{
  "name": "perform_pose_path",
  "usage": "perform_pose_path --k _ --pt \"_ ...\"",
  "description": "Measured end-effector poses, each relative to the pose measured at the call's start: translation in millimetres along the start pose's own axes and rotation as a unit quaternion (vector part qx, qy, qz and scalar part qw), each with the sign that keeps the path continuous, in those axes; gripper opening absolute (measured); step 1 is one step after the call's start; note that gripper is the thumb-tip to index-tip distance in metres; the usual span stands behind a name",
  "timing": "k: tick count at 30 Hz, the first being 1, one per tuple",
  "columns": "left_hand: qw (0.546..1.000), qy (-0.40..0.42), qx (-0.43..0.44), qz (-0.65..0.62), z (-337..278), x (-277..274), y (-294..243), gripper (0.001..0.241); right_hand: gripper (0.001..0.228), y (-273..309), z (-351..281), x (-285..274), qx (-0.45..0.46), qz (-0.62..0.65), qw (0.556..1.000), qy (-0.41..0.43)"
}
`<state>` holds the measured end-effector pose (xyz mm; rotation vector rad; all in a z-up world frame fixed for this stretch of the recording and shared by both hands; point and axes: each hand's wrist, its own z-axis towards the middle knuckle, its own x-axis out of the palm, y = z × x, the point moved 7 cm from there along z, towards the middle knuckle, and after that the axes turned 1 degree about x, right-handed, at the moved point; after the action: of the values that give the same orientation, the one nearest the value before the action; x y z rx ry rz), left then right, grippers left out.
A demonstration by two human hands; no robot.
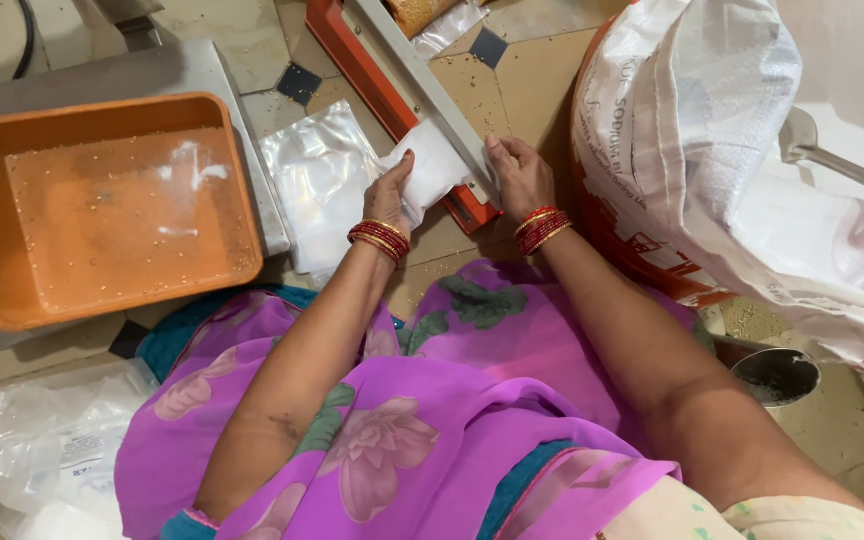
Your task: Packaging white powder into small plastic bags and sealing them using a manual heat sealer.
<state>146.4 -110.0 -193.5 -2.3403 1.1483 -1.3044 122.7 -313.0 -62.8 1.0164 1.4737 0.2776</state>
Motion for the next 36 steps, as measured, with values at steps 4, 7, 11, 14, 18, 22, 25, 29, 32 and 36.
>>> perform_pose_path --k 4,7,11,14,18,22,25,29,32,36 --pt "0.996 0.018 -0.054 -0.068 -10.0 7.3 3.2 0.051 0.071 1.0 -1.4 -1.2 -0.004 0.000 1.000 -0.008" --pt "0.995 0.038 -0.062 -0.072 -14.5 10.1 1.2 0.051 0.071 -1.6 -1.1 0.1 0.000 -0.001 1.000 -0.007" --pt "0.993 0.060 -0.067 -0.074 -12.2 10.2 2.3 0.049 0.071 -0.8 0.1 -0.8 -0.029 -0.007 0.999 -0.021" --pt "0.998 0.040 -0.049 -0.020 -11.7 4.2 2.0 0.046 0.070 -10.6 7.3 -2.2 0.020 -0.009 1.000 -0.016" --pt "0.996 0.044 -0.057 -0.061 -16.3 9.2 -3.1 0.044 0.063 -13.9 13.5 -6.2 0.035 -0.031 0.999 0.003" --pt "0.995 0.032 -0.052 -0.073 -18.3 10.9 -5.6 0.046 0.053 33.0 3.7 -35.9 -0.095 0.236 0.966 0.046" --pt "0.995 0.031 -0.059 -0.072 -19.9 13.5 -5.1 0.051 0.053 43.5 0.2 -46.5 -0.101 0.301 0.945 0.076" --pt "0.997 0.020 -0.047 -0.052 -18.1 8.2 0.3 0.058 0.058 17.8 12.0 -35.3 -0.015 0.509 0.847 0.151" --pt "0.999 0.034 -0.012 -0.033 -24.8 14.8 -10.0 0.058 0.062 7.1 14.9 -29.6 0.030 0.518 0.843 0.142" --pt "0.999 0.036 0.003 -0.041 -14.3 4.8 -6.8 0.055 0.063 -9.9 17.4 -13.9 0.063 0.546 0.818 0.170"
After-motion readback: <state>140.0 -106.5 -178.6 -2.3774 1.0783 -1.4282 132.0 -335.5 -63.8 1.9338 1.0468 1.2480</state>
